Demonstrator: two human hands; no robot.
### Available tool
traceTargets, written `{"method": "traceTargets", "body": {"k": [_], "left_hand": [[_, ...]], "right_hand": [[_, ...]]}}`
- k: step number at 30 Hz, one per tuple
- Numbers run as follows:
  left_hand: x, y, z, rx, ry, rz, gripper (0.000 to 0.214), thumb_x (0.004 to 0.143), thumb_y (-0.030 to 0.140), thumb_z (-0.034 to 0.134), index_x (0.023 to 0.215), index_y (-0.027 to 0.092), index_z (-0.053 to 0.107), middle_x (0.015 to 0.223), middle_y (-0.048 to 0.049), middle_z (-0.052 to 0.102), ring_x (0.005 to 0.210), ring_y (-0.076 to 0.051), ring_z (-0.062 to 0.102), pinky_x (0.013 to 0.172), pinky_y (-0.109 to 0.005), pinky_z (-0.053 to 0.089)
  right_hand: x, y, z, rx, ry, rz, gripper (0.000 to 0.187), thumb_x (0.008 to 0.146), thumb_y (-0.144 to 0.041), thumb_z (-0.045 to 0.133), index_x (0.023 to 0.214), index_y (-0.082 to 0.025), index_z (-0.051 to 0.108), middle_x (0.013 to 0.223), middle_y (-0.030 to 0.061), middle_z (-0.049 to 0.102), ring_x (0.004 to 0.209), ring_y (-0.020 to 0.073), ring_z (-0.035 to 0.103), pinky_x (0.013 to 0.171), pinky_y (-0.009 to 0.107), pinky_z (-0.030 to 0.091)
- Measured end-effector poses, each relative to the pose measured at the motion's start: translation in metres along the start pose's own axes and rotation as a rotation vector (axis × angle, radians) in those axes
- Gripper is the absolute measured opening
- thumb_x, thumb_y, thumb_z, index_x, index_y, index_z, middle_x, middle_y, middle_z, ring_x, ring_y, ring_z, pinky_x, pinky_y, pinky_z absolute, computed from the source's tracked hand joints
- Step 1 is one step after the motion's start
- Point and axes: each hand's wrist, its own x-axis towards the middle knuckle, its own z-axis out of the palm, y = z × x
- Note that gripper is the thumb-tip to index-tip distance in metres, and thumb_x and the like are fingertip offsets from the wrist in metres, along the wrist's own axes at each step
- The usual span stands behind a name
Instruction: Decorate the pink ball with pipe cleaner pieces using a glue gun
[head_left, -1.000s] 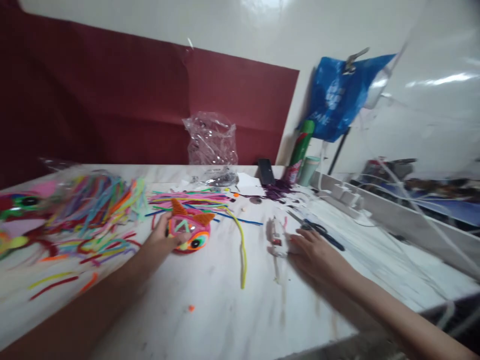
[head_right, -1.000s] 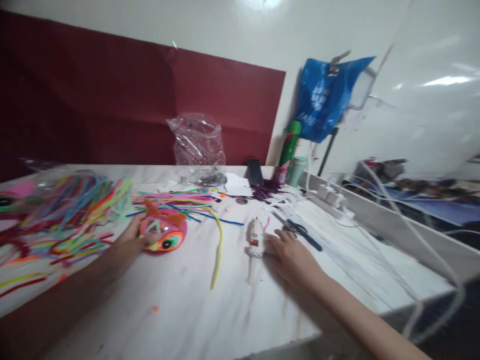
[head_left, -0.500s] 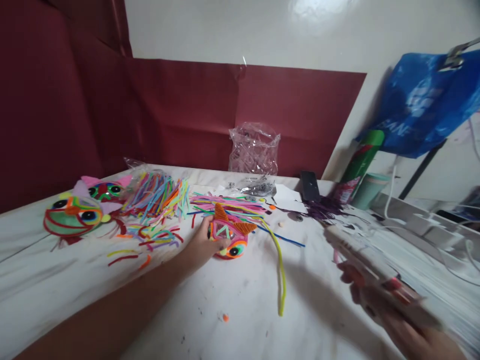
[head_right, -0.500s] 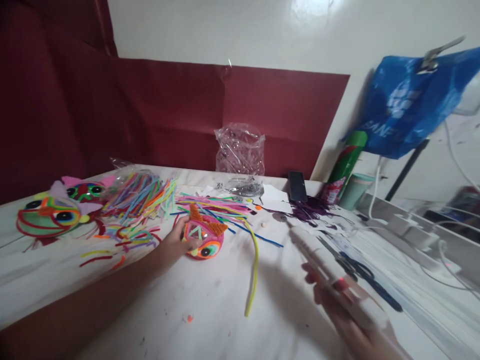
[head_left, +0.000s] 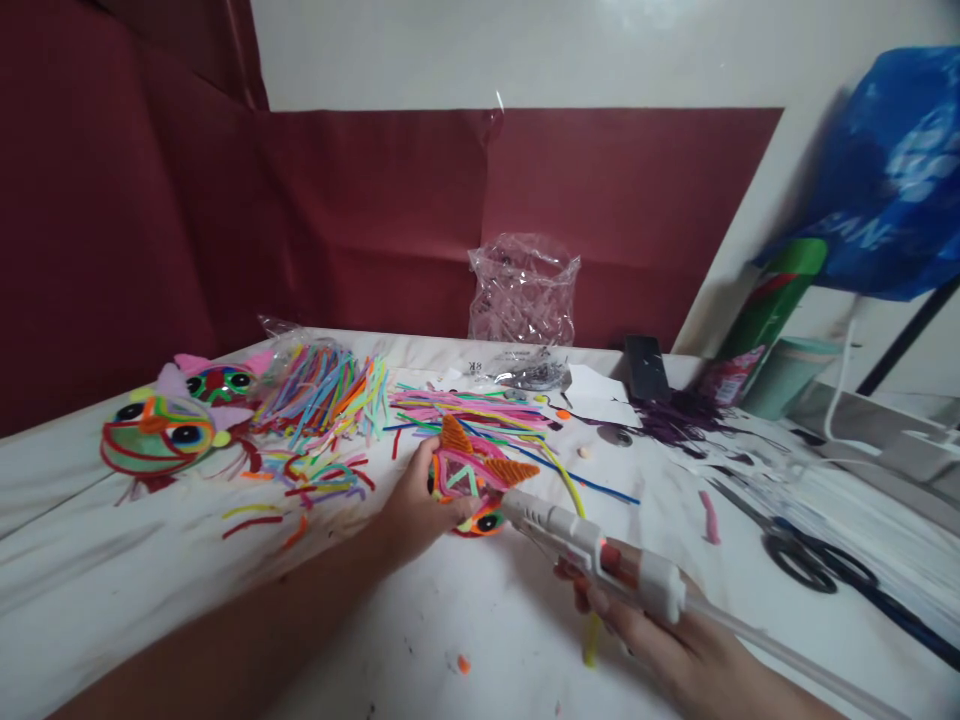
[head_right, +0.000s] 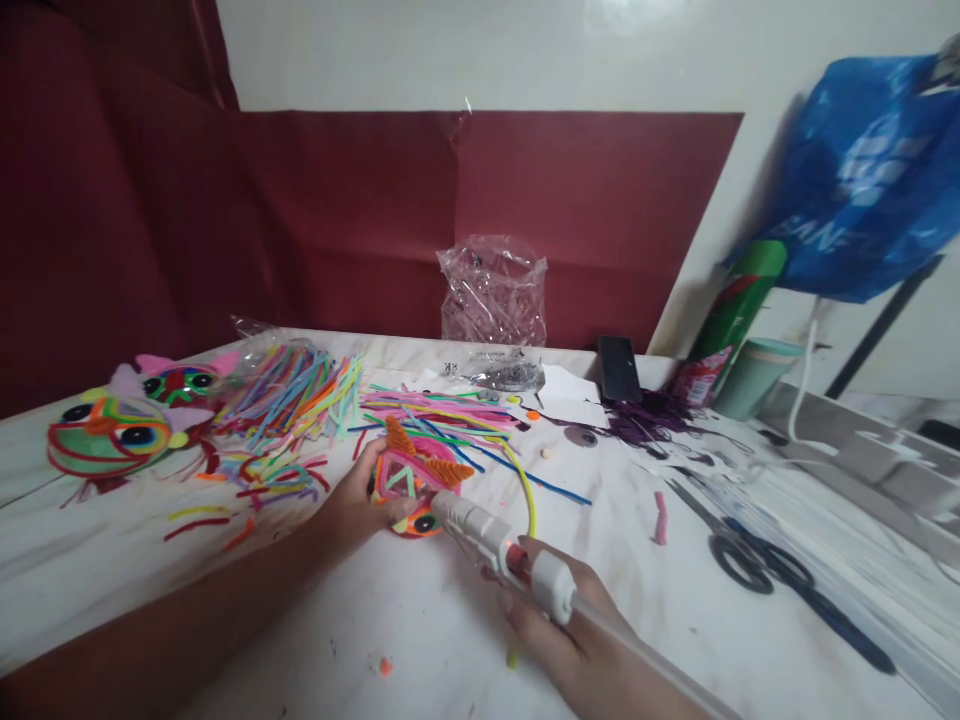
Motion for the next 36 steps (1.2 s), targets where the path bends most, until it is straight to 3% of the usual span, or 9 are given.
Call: {"method": "traceTargets", "body": {"k": [4,11,17,24,28,36], "left_hand": [[-0.001,0.003,0.003,0.046,0.039,-0.024,0.071,0.060,0.023,0.075,0.123,0.019,0.042,0.105,-0.0059,0.065,0.094,-0.024,0.063,0.080,-0.033,0.050],[-0.003,0.004,0.009,0.065,0.050,0.040,0.067,0.056,0.022,0.076,0.116,0.018,0.048,0.107,-0.0071,0.062,0.096,-0.026,0.063,0.082,-0.036,0.050],[-0.004,0.007,0.010,0.086,0.057,0.029,0.066,0.056,0.022,0.075,0.116,0.018,0.048,0.110,-0.0072,0.061,0.096,-0.025,0.061,0.083,-0.036,0.050],[-0.004,0.010,0.011,0.072,0.056,0.028,0.065,0.057,0.022,0.075,0.115,0.017,0.048,0.108,-0.0076,0.063,0.097,-0.025,0.062,0.083,-0.036,0.050],[-0.004,0.014,0.011,-0.001,0.050,-0.035,0.059,0.057,0.023,0.075,0.110,0.019,0.048,0.094,-0.0035,0.066,0.087,-0.022,0.064,0.077,-0.033,0.050],[-0.003,0.010,0.011,0.031,0.048,-0.001,0.059,0.057,0.024,0.076,0.110,0.019,0.049,0.095,-0.0040,0.065,0.085,-0.021,0.064,0.075,-0.031,0.050]], "right_hand": [[-0.004,0.001,-0.003,-0.021,-0.096,0.045,0.043,0.083,-0.050,0.055,0.113,-0.021,0.066,0.107,0.0125,0.071,0.094,0.0285,0.068,0.081,0.040,0.057],[-0.001,-0.012,-0.002,-0.008,-0.044,0.017,0.042,0.084,-0.051,0.053,0.111,-0.021,0.066,0.097,0.0115,0.074,0.085,0.0269,0.070,0.077,0.037,0.059],[0.004,-0.029,-0.008,-0.033,-0.128,-0.033,0.033,0.086,-0.045,0.052,0.104,-0.022,0.067,0.095,0.0090,0.073,0.086,0.0249,0.069,0.077,0.035,0.058],[0.002,-0.044,-0.005,-0.024,0.000,0.015,0.034,0.082,-0.051,0.053,0.092,-0.023,0.069,0.082,0.0066,0.074,0.077,0.0239,0.068,0.071,0.032,0.058],[0.001,-0.043,-0.005,-0.013,-0.054,-0.024,0.030,0.081,-0.049,0.054,0.089,-0.024,0.069,0.083,0.0055,0.074,0.073,0.0229,0.068,0.062,0.029,0.058],[0.008,-0.053,-0.003,0.039,-0.040,-0.059,0.026,0.082,-0.044,0.052,0.089,-0.025,0.069,0.074,0.0039,0.072,0.060,0.0209,0.065,0.055,0.029,0.057]]}}
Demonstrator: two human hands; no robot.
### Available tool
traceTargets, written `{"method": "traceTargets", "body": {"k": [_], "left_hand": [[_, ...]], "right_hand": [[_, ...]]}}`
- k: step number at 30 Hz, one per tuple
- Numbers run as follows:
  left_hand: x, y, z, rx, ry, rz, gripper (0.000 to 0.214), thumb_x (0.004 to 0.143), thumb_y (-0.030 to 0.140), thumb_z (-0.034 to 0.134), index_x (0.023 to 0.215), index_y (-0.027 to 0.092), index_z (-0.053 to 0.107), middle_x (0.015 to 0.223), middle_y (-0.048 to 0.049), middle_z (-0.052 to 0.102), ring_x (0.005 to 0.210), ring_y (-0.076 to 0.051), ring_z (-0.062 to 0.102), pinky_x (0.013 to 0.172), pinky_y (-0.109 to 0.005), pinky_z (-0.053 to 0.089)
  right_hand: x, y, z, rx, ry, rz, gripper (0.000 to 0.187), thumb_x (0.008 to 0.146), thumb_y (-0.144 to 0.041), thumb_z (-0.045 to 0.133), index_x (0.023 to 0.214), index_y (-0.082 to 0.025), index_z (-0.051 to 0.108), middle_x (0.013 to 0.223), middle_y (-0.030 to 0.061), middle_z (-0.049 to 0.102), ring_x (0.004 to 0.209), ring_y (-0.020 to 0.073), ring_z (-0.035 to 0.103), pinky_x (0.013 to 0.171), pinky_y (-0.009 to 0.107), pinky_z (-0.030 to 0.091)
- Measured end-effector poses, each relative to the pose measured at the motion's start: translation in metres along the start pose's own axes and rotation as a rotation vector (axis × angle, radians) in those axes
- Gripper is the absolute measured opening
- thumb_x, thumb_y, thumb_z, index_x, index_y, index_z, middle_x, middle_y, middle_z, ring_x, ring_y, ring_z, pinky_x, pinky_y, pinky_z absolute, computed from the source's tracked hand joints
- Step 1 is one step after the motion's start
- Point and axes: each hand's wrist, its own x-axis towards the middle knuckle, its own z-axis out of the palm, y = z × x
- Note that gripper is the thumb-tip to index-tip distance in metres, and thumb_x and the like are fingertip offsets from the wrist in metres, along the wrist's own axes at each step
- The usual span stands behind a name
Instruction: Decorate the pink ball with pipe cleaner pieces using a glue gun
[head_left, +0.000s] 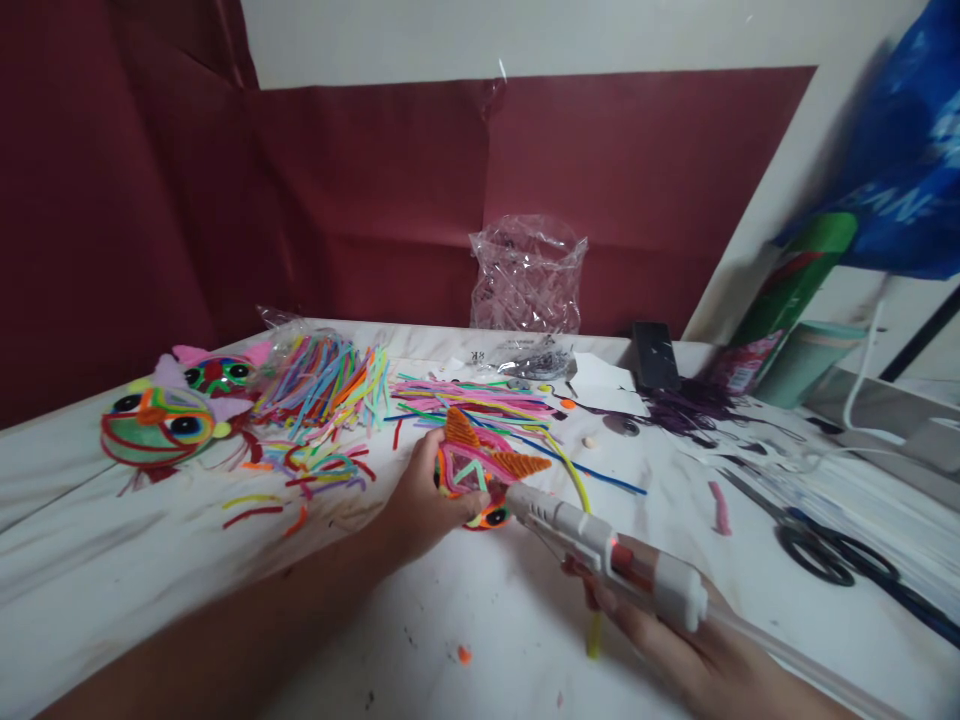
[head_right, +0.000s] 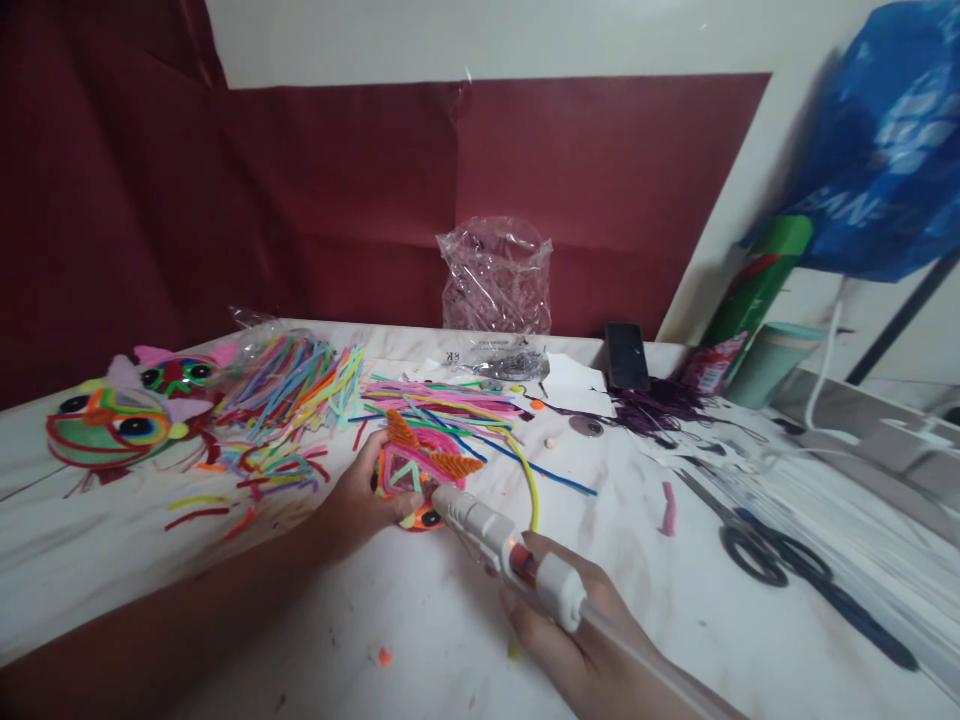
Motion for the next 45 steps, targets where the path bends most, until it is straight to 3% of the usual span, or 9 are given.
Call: {"method": "traceTargets", "body": {"k": [8,14,28,35,45], "left_hand": [[0.001,-0.003,0.001,0.020,-0.005,0.018,0.059,0.059,0.024,0.076,0.110,0.019,0.047,0.094,-0.0035,0.065,0.084,-0.021,0.064,0.074,-0.031,0.050],[0.001,-0.004,0.001,0.009,-0.022,0.034,0.057,0.060,0.024,0.075,0.110,0.020,0.047,0.092,-0.0025,0.065,0.083,-0.021,0.064,0.074,-0.032,0.051],[0.000,-0.002,0.003,0.086,0.005,0.041,0.064,0.057,0.023,0.076,0.113,0.020,0.047,0.104,-0.0056,0.063,0.094,-0.024,0.062,0.081,-0.034,0.050],[0.000,-0.002,0.002,-0.044,-0.057,0.002,0.059,0.059,0.023,0.075,0.110,0.021,0.044,0.084,0.0012,0.064,0.078,-0.018,0.063,0.072,-0.029,0.050],[0.000,0.001,0.002,-0.036,-0.046,0.003,0.058,0.060,0.019,0.074,0.109,0.020,0.044,0.085,0.0014,0.065,0.076,-0.016,0.063,0.070,-0.027,0.049]], "right_hand": [[0.000,-0.002,-0.003,-0.003,-0.039,0.013,0.024,0.082,-0.042,0.053,0.091,-0.026,0.068,0.067,0.0029,0.070,0.057,0.0212,0.064,0.053,0.029,0.057],[0.001,-0.008,-0.007,0.060,-0.103,0.025,0.030,0.084,-0.047,0.049,0.077,-0.024,0.066,0.060,0.0028,0.064,0.053,0.0182,0.060,0.049,0.026,0.054],[0.000,0.001,0.002,0.067,-0.064,0.004,0.023,0.083,-0.043,0.052,0.071,-0.023,0.058,0.060,0.0015,0.058,0.052,0.0161,0.055,0.047,0.026,0.051],[-0.001,0.004,0.002,0.082,-0.097,0.018,0.024,0.085,-0.040,0.049,0.072,-0.022,0.057,0.057,0.0001,0.055,0.049,0.0133,0.051,0.044,0.022,0.047],[0.001,-0.005,-0.009,0.097,-0.137,-0.009,0.023,0.088,-0.036,0.045,0.079,-0.022,0.060,0.064,0.0030,0.060,0.055,0.0158,0.056,0.050,0.024,0.051]]}}
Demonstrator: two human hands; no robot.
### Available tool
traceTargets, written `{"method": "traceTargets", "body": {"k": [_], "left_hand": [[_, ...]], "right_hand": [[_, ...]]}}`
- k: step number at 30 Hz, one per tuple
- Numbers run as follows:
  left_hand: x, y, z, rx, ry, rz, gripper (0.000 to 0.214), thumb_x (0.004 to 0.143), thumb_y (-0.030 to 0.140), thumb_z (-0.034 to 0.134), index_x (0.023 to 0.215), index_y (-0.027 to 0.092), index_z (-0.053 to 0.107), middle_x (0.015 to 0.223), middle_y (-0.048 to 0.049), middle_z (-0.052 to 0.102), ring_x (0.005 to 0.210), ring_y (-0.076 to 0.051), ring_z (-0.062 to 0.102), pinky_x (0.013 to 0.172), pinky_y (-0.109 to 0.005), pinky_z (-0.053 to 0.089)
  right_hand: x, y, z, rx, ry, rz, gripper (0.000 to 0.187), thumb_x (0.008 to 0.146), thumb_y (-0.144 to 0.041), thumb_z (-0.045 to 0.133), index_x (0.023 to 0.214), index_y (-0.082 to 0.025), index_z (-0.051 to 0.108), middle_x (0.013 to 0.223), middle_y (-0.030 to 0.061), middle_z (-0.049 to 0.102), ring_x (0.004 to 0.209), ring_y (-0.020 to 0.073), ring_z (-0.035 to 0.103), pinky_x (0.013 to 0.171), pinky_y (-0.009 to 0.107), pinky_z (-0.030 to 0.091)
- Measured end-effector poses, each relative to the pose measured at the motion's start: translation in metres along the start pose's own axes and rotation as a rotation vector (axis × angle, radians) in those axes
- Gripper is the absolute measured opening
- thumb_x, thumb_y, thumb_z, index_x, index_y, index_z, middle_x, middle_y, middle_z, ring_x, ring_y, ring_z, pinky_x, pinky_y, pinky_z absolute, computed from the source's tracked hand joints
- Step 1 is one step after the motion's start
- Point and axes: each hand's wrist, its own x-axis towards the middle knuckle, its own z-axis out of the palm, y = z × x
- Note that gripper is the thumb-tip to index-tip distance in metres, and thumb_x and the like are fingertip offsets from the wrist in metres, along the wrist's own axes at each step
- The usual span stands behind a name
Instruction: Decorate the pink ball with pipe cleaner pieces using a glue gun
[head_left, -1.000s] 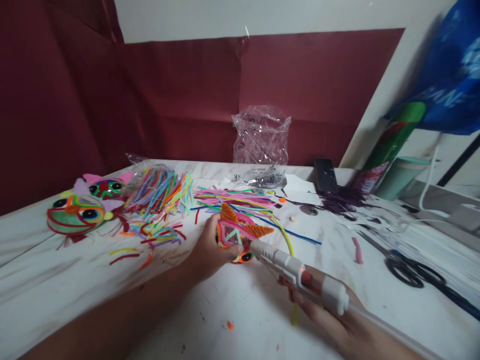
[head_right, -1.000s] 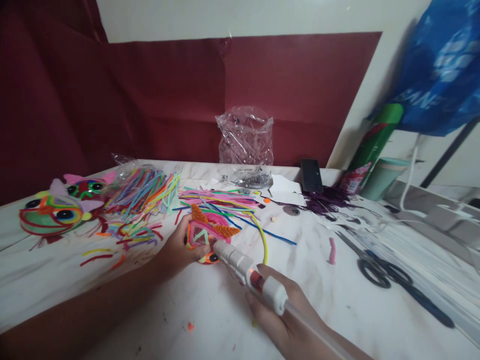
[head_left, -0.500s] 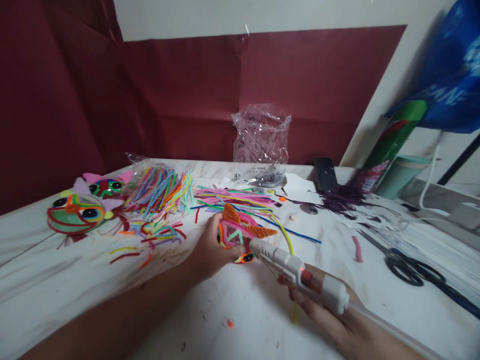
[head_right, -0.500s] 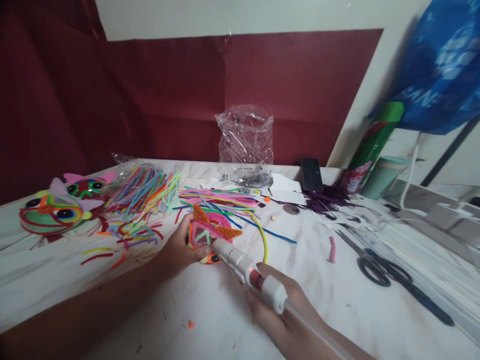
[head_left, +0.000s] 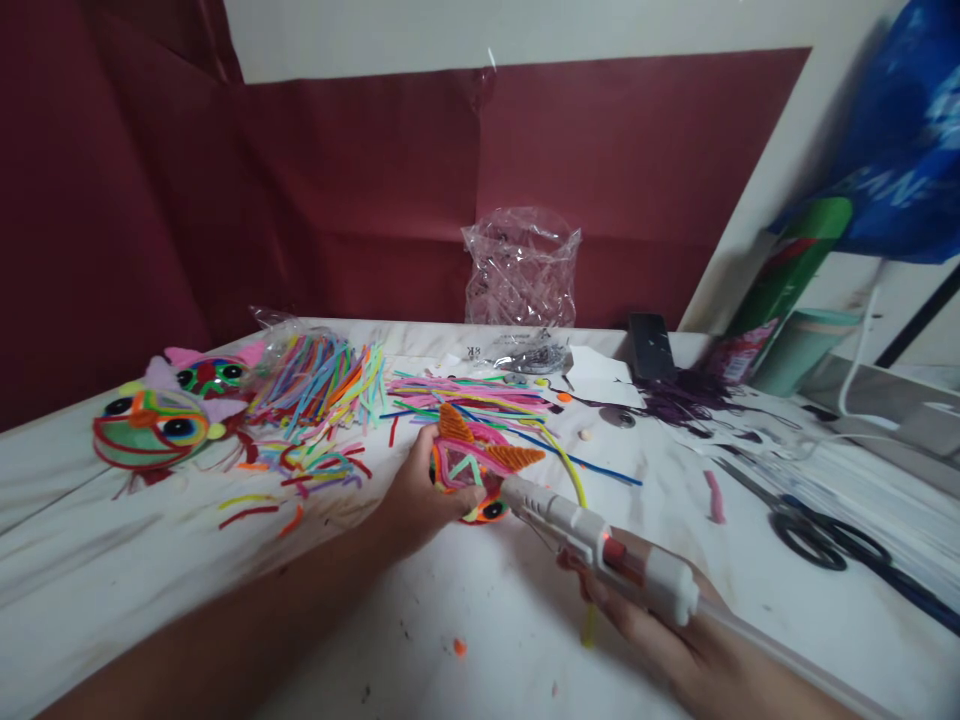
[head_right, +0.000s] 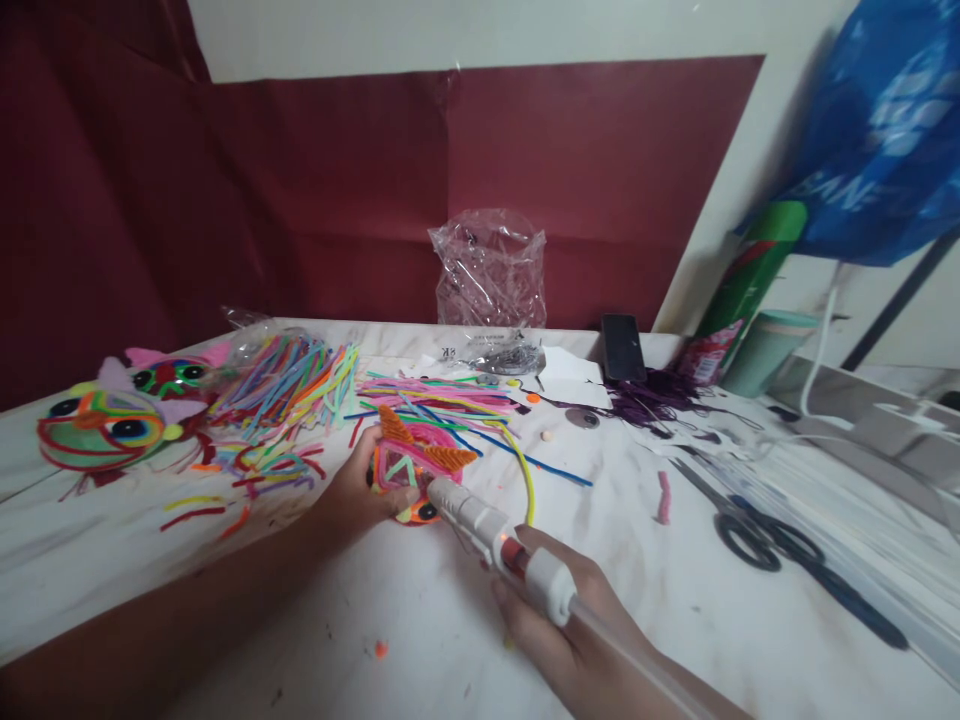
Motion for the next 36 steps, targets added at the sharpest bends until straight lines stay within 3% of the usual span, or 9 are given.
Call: {"method": "traceTargets", "body": {"k": [5,17,27,36], "left_hand": [[-0.0014,-0.0034,0.0006,-0.012,-0.024,0.027,0.062,0.059,0.022,0.077,0.112,0.020,0.045,0.088,-0.0003,0.065,0.082,-0.019,0.064,0.073,-0.029,0.050],[0.0015,-0.0013,0.0000,-0.043,0.012,-0.015,0.061,0.057,0.019,0.077,0.109,0.020,0.045,0.083,0.0011,0.065,0.076,-0.017,0.064,0.069,-0.027,0.050],[0.0018,-0.0002,0.0007,-0.030,0.010,-0.002,0.058,0.057,0.017,0.074,0.107,0.019,0.045,0.082,0.0018,0.064,0.072,-0.014,0.062,0.066,-0.025,0.049],[0.0004,-0.0022,-0.0009,0.003,-0.014,0.012,0.057,0.060,0.021,0.076,0.108,0.020,0.045,0.084,0.0018,0.064,0.076,-0.015,0.062,0.069,-0.027,0.049]], "right_hand": [[0.0011,0.0032,0.0032,-0.030,0.002,0.010,0.019,0.086,-0.034,0.049,0.079,-0.020,0.060,0.064,0.0022,0.060,0.055,0.0149,0.056,0.050,0.023,0.050],[-0.0036,0.0050,0.0062,-0.074,0.072,-0.015,0.015,0.083,-0.034,0.050,0.078,-0.024,0.061,0.062,0.0019,0.062,0.053,0.0179,0.059,0.048,0.025,0.052],[0.0010,0.0019,0.0024,-0.006,0.002,0.005,0.019,0.087,-0.035,0.049,0.077,-0.022,0.058,0.060,0.0010,0.058,0.052,0.0147,0.055,0.047,0.023,0.049],[-0.0004,0.0033,0.0052,-0.034,0.024,-0.002,0.017,0.086,-0.034,0.049,0.081,-0.022,0.060,0.063,0.0021,0.061,0.056,0.0165,0.058,0.050,0.024,0.051]]}}
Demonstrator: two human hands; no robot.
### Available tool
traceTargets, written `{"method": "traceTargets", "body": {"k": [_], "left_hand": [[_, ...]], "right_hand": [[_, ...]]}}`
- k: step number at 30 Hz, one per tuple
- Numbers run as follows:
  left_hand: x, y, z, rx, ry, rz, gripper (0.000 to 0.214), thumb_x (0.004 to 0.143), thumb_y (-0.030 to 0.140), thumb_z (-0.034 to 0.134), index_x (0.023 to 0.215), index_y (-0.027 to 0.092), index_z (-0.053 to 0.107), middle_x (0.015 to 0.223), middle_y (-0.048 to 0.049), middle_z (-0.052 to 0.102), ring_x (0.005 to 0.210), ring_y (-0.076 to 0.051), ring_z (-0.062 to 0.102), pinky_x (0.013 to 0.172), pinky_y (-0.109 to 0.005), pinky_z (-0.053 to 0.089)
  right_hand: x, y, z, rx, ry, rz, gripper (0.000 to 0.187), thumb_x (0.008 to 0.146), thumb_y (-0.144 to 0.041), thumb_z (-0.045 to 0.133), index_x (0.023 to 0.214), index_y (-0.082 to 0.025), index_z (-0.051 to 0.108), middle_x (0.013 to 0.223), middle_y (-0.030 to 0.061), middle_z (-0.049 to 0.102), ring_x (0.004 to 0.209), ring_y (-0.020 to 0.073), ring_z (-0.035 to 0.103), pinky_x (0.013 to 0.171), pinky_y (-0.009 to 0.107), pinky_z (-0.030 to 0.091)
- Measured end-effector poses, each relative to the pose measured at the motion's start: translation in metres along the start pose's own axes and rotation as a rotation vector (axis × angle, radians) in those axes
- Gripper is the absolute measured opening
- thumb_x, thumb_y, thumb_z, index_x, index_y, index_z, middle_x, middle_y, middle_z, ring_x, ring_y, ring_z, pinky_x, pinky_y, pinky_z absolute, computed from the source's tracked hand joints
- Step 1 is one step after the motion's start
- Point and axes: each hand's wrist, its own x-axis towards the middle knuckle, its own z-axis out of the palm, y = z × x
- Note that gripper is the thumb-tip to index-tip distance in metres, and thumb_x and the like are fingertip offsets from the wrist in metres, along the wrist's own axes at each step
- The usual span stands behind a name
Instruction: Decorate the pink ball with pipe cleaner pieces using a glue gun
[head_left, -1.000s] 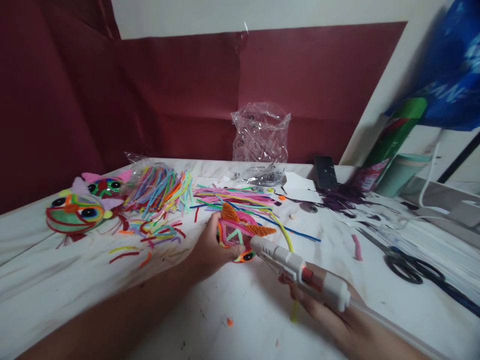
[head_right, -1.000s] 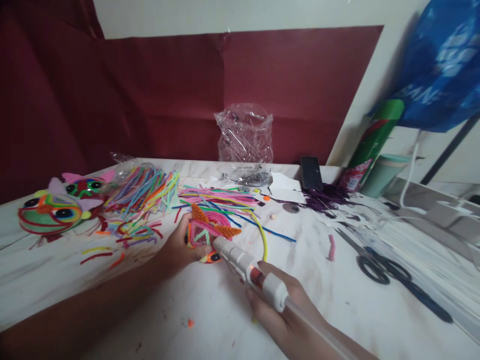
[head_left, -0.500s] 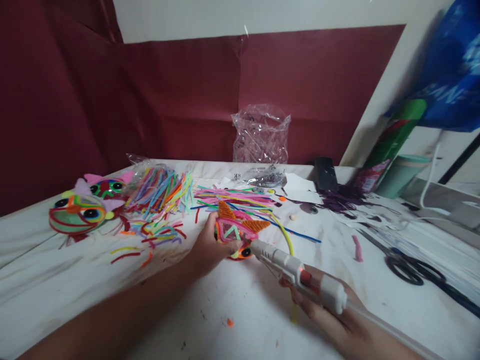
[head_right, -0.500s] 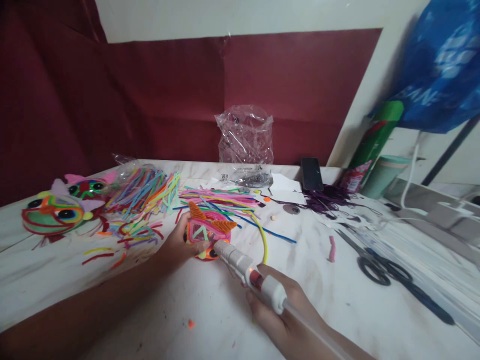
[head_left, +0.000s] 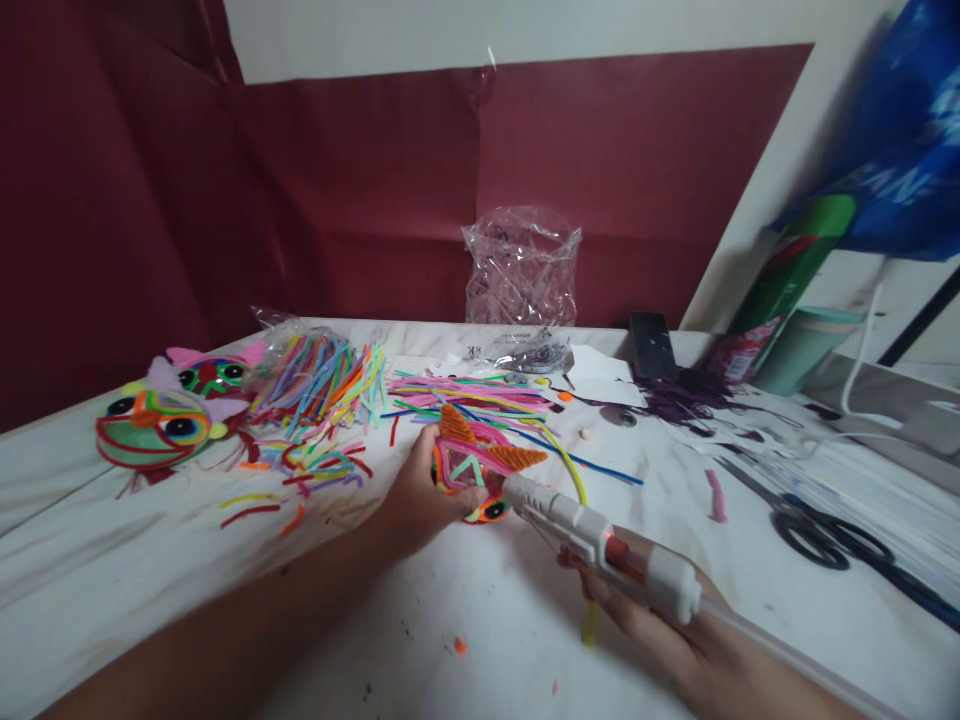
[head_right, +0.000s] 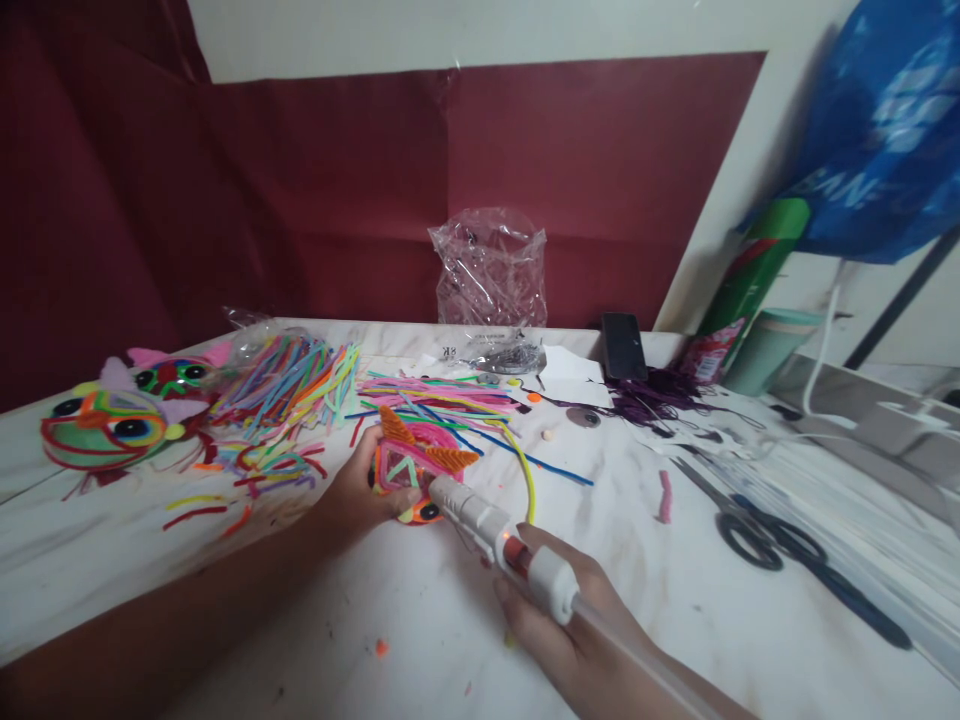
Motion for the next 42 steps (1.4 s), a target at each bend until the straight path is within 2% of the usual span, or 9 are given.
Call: {"method": "traceTargets", "body": {"k": [10,21,29,36,42], "left_hand": [[-0.0003,0.0001,0.0001,-0.028,-0.019,0.002,0.058,0.061,0.023,0.077,0.109,0.021,0.044,0.086,0.0009,0.063,0.079,-0.018,0.064,0.072,-0.029,0.049],[-0.0001,0.0058,0.0018,-0.019,0.032,-0.038,0.056,0.057,0.017,0.074,0.105,0.021,0.046,0.078,0.0041,0.064,0.069,-0.014,0.061,0.064,-0.024,0.048],[-0.0007,-0.0010,0.0020,-0.014,0.001,0.011,0.060,0.059,0.022,0.078,0.109,0.021,0.045,0.088,0.0009,0.064,0.080,-0.017,0.063,0.072,-0.027,0.049],[0.0005,0.0013,0.0011,0.002,0.030,-0.013,0.059,0.057,0.020,0.077,0.107,0.021,0.047,0.083,0.0019,0.065,0.076,-0.016,0.063,0.069,-0.026,0.048],[0.0021,0.0026,0.0008,-0.050,0.027,-0.036,0.058,0.058,0.020,0.076,0.107,0.021,0.046,0.082,0.0022,0.065,0.074,-0.016,0.064,0.069,-0.026,0.049]], "right_hand": [[-0.0002,0.0031,0.0040,-0.054,0.096,-0.034,0.019,0.085,-0.034,0.047,0.084,-0.024,0.064,0.064,0.0032,0.065,0.056,0.0188,0.060,0.050,0.026,0.054],[-0.0014,0.0037,0.0016,-0.062,0.066,-0.040,0.016,0.084,-0.032,0.050,0.082,-0.024,0.063,0.061,0.0021,0.064,0.051,0.0172,0.059,0.045,0.023,0.053],[-0.0019,0.0060,0.0035,-0.053,0.058,-0.043,0.018,0.085,-0.036,0.049,0.081,-0.024,0.061,0.063,0.0026,0.063,0.053,0.0176,0.059,0.045,0.024,0.053],[0.0009,0.0089,0.0032,-0.014,-0.003,-0.026,0.020,0.086,-0.035,0.048,0.078,-0.022,0.060,0.061,0.0014,0.059,0.053,0.0151,0.055,0.047,0.023,0.051],[-0.0010,0.0096,0.0024,-0.012,-0.007,-0.010,0.018,0.086,-0.033,0.048,0.078,-0.022,0.060,0.061,0.0014,0.059,0.052,0.0151,0.055,0.047,0.023,0.049]]}}
